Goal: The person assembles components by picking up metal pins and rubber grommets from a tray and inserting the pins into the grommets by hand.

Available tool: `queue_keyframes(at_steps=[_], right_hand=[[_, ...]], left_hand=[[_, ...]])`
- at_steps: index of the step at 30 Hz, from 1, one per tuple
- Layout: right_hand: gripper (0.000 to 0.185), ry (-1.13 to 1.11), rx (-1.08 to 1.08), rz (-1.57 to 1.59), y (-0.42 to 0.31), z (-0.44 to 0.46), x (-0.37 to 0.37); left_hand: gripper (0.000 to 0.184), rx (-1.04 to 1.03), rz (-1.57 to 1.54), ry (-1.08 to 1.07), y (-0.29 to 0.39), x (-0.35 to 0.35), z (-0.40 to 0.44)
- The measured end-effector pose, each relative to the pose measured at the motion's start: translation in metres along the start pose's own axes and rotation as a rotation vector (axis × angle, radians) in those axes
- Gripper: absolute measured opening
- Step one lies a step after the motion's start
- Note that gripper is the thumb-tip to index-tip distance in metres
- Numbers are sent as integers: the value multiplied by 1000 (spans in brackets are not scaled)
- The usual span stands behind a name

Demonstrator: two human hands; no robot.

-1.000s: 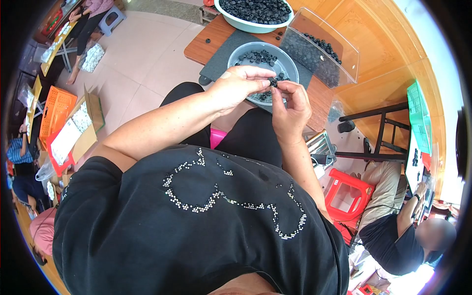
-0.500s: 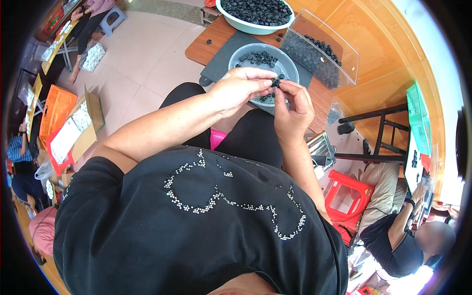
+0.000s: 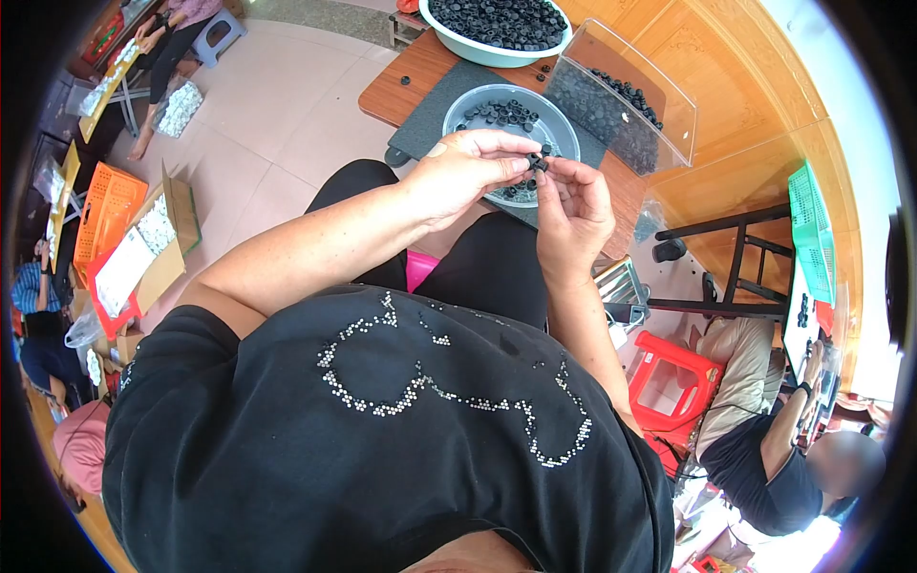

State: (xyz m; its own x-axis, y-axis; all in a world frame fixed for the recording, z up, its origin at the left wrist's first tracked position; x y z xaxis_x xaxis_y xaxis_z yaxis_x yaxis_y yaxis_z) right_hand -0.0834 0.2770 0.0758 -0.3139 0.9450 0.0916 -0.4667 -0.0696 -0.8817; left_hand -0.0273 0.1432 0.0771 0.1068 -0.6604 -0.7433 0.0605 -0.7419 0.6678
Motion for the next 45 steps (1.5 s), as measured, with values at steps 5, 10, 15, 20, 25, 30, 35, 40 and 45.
queue_keyframes(at_steps=[5,10,15,20,25,30,35,40,45], right_hand=[[17,-28,182,-202,-2,2,4],[17,-19,251,-270,-6,2,4],[17,5,218,-210,-7,0,2],[17,17,200,-132,-7,1,1],[19,1,224,-278,-6,0,4],[20,14,302,-377,-11,0,3],[20,-8,342,-403,-13,1,3],[18,-22,337,-373,-12,1,3],[17,-68,175,-189,-4,2,5]], left_hand=[[26,-33,51,0,0,0,1],[26,-49,85,-3,2,-1,0],[26,-51,97,-16,3,-4,-2],[26,-55,86,-19,3,-4,-2],[26,-21,-33,-23,-1,1,-1],[27,10,-58,-9,2,-1,-2],[27,-22,151,-20,5,-2,-3],[28,-169,518,-114,15,-10,-4],[27,-299,721,-180,16,-10,-4]])
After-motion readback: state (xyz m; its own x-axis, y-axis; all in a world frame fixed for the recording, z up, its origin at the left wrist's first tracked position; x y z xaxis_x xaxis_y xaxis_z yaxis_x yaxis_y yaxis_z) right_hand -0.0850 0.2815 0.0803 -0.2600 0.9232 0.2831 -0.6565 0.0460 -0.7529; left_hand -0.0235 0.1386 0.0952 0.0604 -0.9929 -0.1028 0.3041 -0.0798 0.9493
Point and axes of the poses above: each hand's wrist, its own z-axis towards the middle knuckle, its own x-axis out of the back of the hand, y = z × x, the point moved 2 cm from there along z, towards the middle knuckle, and after that the axes turned 14 degrees about -z, right-handed, at the moved point
